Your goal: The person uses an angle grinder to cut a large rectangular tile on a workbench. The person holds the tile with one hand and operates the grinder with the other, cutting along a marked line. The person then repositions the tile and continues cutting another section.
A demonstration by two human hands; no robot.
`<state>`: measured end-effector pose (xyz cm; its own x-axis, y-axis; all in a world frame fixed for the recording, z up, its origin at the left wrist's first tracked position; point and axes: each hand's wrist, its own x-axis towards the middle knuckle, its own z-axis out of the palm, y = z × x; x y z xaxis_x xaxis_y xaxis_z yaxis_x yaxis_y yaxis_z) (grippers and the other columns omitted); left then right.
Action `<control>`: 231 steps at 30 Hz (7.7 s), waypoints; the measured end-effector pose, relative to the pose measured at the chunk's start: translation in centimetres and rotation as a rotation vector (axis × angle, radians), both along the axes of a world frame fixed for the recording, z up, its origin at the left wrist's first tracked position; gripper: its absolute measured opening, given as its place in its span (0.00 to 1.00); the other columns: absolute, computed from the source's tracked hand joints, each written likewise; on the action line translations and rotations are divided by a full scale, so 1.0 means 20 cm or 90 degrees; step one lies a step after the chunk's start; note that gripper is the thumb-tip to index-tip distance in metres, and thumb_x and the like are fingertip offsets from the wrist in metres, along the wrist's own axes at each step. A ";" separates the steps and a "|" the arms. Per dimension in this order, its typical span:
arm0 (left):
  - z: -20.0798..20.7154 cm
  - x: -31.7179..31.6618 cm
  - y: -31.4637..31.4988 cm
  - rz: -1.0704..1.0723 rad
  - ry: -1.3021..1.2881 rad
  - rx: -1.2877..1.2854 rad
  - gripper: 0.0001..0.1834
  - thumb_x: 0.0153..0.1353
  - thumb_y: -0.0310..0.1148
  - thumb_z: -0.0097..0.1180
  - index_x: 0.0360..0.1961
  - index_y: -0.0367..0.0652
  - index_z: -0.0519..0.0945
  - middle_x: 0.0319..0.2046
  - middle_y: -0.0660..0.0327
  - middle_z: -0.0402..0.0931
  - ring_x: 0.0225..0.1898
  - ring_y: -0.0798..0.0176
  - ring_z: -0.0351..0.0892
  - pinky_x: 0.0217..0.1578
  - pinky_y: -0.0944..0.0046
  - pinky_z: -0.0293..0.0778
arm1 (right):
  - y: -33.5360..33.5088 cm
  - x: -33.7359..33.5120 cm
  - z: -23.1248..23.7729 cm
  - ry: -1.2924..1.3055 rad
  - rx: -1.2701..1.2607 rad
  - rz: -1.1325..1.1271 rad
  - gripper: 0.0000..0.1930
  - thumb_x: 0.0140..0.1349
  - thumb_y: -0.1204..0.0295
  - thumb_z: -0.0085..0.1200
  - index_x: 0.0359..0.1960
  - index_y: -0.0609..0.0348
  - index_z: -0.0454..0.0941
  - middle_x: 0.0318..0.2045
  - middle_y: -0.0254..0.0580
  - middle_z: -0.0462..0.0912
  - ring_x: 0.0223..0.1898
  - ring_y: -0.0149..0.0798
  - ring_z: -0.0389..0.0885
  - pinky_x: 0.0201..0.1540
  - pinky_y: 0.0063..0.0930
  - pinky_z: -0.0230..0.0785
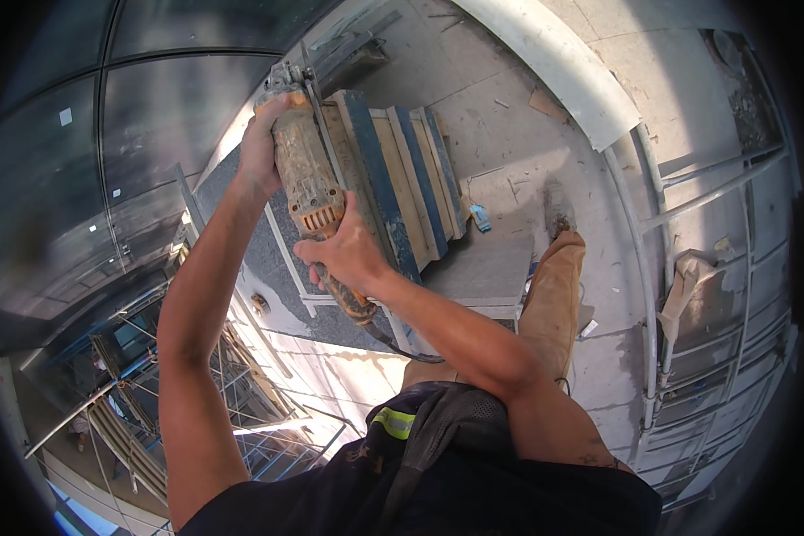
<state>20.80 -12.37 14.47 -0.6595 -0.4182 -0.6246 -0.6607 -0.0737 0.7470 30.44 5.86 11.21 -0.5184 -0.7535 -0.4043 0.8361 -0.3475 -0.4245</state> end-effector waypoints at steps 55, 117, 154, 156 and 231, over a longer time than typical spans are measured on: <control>-0.07 -0.19 -0.14 0.018 -0.059 -0.049 0.35 0.66 0.61 0.59 0.54 0.37 0.79 0.42 0.53 0.83 0.41 0.58 0.85 0.43 0.54 0.83 | -0.14 -0.18 -0.08 -0.022 -0.007 0.018 0.44 0.54 0.76 0.66 0.65 0.68 0.45 0.31 0.50 0.81 0.18 0.40 0.83 0.19 0.35 0.77; -0.09 -0.16 -0.23 -0.006 -0.055 -0.008 0.33 0.65 0.57 0.63 0.55 0.37 0.79 0.46 0.52 0.83 0.45 0.56 0.85 0.48 0.54 0.82 | -0.16 -0.13 -0.04 -0.011 0.002 -0.002 0.42 0.57 0.79 0.66 0.64 0.63 0.45 0.31 0.47 0.80 0.20 0.38 0.82 0.18 0.34 0.76; -0.08 -0.11 -0.19 -0.018 -0.054 -0.023 0.33 0.65 0.55 0.63 0.57 0.35 0.78 0.48 0.50 0.82 0.47 0.55 0.85 0.51 0.53 0.81 | -0.08 -0.12 -0.01 -0.044 -0.005 0.022 0.42 0.57 0.79 0.67 0.65 0.63 0.46 0.30 0.46 0.80 0.21 0.38 0.81 0.20 0.35 0.77; -0.07 -0.13 -0.16 -0.019 -0.054 -0.024 0.33 0.66 0.54 0.62 0.57 0.35 0.78 0.49 0.50 0.82 0.48 0.54 0.84 0.52 0.53 0.80 | -0.08 -0.11 0.00 -0.052 -0.013 0.012 0.42 0.57 0.79 0.67 0.65 0.63 0.46 0.30 0.46 0.80 0.20 0.39 0.81 0.20 0.35 0.77; -0.03 -0.15 -0.21 -0.051 -0.077 -0.057 0.35 0.65 0.56 0.61 0.58 0.32 0.78 0.48 0.48 0.82 0.48 0.54 0.85 0.51 0.53 0.81 | -0.07 -0.12 0.01 -0.038 -0.015 0.011 0.44 0.54 0.77 0.66 0.65 0.68 0.44 0.27 0.48 0.80 0.19 0.41 0.83 0.19 0.37 0.77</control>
